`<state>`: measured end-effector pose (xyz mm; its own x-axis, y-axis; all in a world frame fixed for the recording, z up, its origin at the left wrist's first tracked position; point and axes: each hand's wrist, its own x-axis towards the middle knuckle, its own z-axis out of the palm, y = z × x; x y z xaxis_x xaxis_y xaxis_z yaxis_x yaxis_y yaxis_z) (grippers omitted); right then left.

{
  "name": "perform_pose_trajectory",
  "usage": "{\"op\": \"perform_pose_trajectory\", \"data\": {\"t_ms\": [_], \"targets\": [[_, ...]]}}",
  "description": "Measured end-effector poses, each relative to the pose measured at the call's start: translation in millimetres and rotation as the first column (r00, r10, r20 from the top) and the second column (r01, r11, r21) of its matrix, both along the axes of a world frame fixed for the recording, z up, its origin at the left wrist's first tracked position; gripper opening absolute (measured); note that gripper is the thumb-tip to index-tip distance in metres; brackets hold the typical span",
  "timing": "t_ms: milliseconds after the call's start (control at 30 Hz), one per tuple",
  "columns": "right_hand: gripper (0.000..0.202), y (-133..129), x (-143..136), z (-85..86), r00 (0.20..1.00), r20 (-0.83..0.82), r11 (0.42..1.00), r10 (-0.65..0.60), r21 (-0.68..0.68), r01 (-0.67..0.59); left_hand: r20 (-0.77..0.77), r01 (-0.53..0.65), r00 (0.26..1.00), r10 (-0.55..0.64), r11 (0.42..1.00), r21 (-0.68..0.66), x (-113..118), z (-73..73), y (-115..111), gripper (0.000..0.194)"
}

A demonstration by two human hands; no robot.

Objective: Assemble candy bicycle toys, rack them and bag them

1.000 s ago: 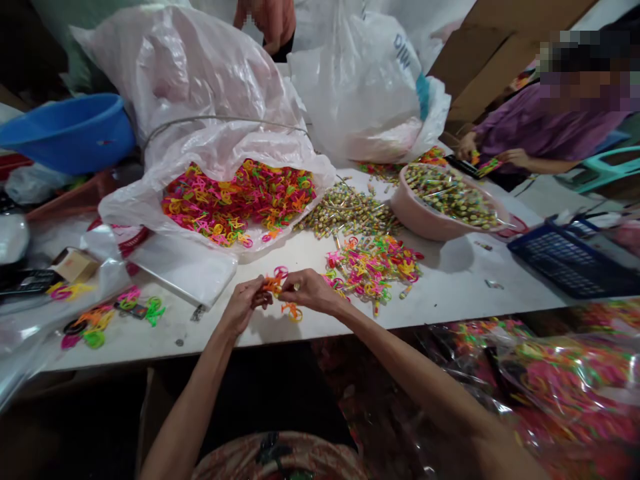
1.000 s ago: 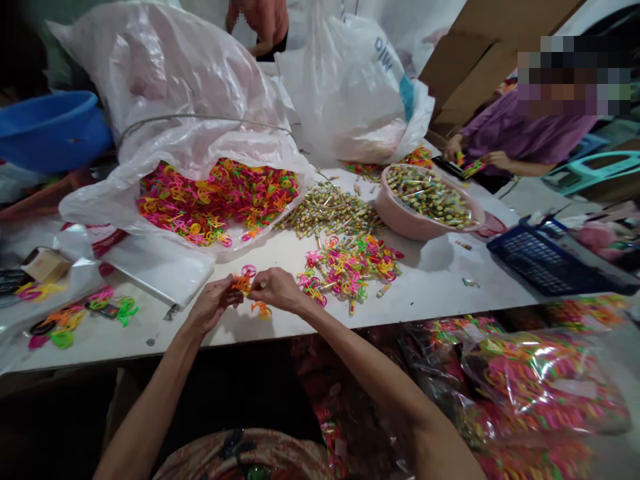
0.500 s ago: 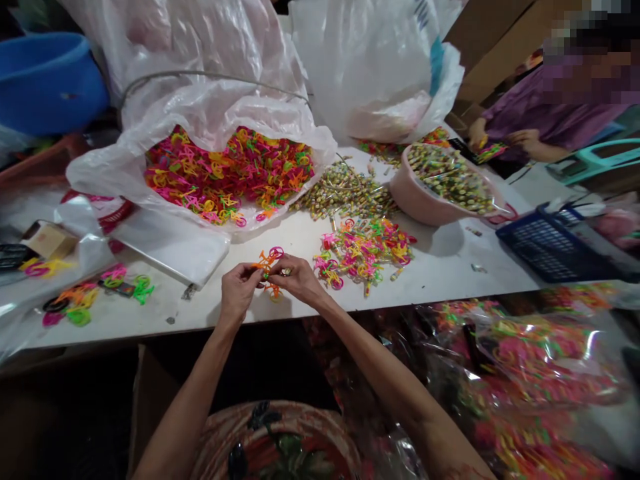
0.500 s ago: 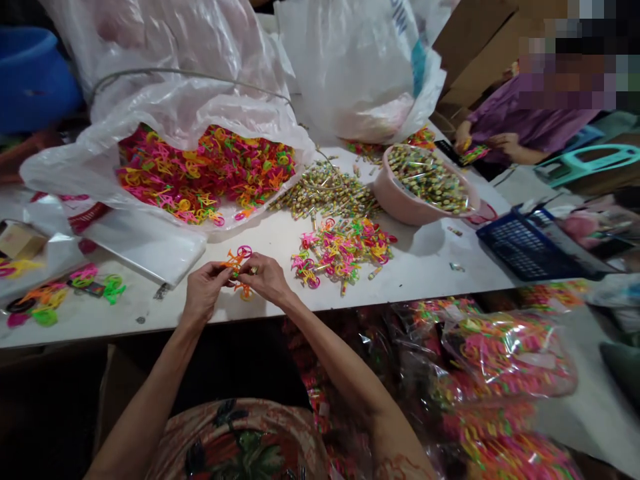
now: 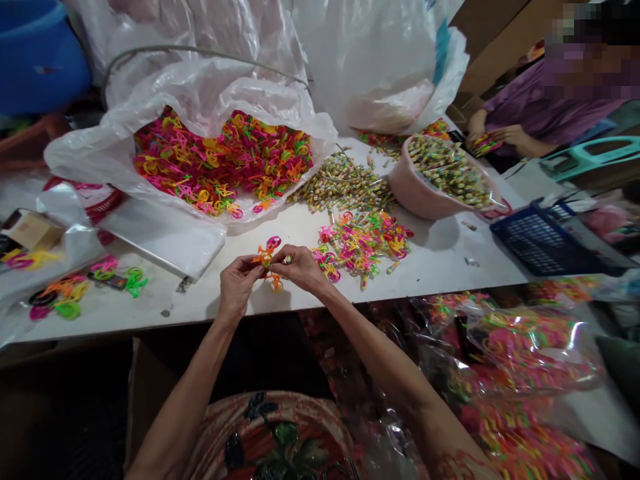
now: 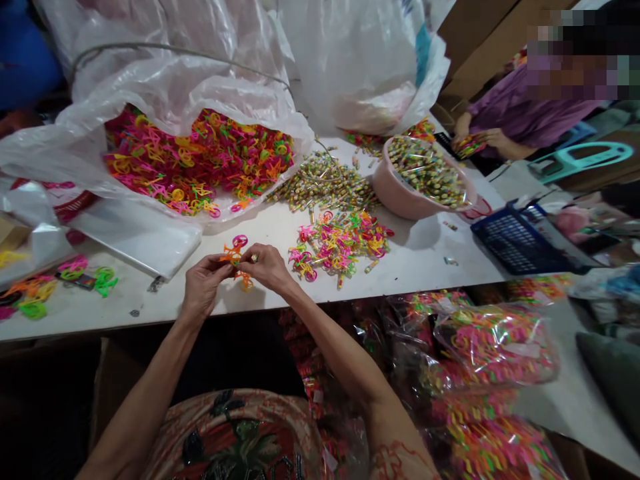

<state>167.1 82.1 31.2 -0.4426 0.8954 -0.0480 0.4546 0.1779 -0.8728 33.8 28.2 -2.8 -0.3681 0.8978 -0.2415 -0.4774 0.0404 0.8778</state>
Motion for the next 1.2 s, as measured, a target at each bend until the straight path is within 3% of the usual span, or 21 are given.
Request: {"op": "perform_pose_trajectory", "data": {"t_ms": [167, 367, 500, 767, 867, 933, 1000, 1100, 1200], "targets": [[0.011, -2.0, -2.9, 0.4, 0.990, -0.141, 0.988, -0.014, -0.154, -0.009, -0.025, -0.016, 1.000, 0.015, 1.000, 0.000, -1.0, 1.1, -2.9, 0.034], [0.004, -10.8, -11.5, 10.1, 0.996, 0.071, 0.998, -0.063, 0.036, 0.061, -0.066, -0.061, 0.996, 0.060, 0.998, -0.013, 3.9, 5.7, -9.4, 0.031], [0.007, -13.3, -15.7, 15.6, 0.982, 0.187, 0.999, -0.035, 0.048, 0.026, -0.019, -0.097, 0.995, 0.096, 0.995, -0.034, 2.9, 8.5, -9.5, 0.033], [0.006, -6.3, -14.2, 3.6, 0.997, 0.073, 0.998, -0.007, -0.065, 0.012, 0.112, -0.034, 0.992, 0.053, 0.986, -0.161, -2.2, 1.4, -6.2, 0.030], [0.008, 1.2, -13.0, -4.6, 1.000, 0.005, 0.968, 0.005, -0.250, -0.003, -0.064, -0.105, 0.993, 0.098, 0.988, -0.111, 1.3, -5.9, -8.7, 0.025], [0.011, 2.9, -13.5, -8.0, 0.999, 0.040, 0.953, -0.004, -0.303, 0.016, -0.216, -0.146, 0.968, 0.130, 0.987, -0.062, 3.4, -10.7, -10.0, 0.021], [0.008, 0.6, -15.1, -8.3, 0.993, 0.114, 0.980, -0.021, -0.196, 0.043, -0.226, -0.174, 0.961, 0.157, 0.983, -0.057, 4.5, -13.9, -10.3, 0.015], [0.008, -6.6, -18.4, -3.9, 0.973, 0.224, 0.997, -0.050, 0.062, 0.037, -0.060, -0.171, 0.984, 0.166, 0.981, -0.087, 4.2, -13.8, -9.3, 0.021], [0.010, -12.7, -21.1, 2.0, 0.947, 0.318, 0.989, -0.041, 0.146, -0.006, 0.014, -0.152, 0.988, 0.154, 0.985, -0.086, 2.1, -9.6, -8.2, 0.031]]}}
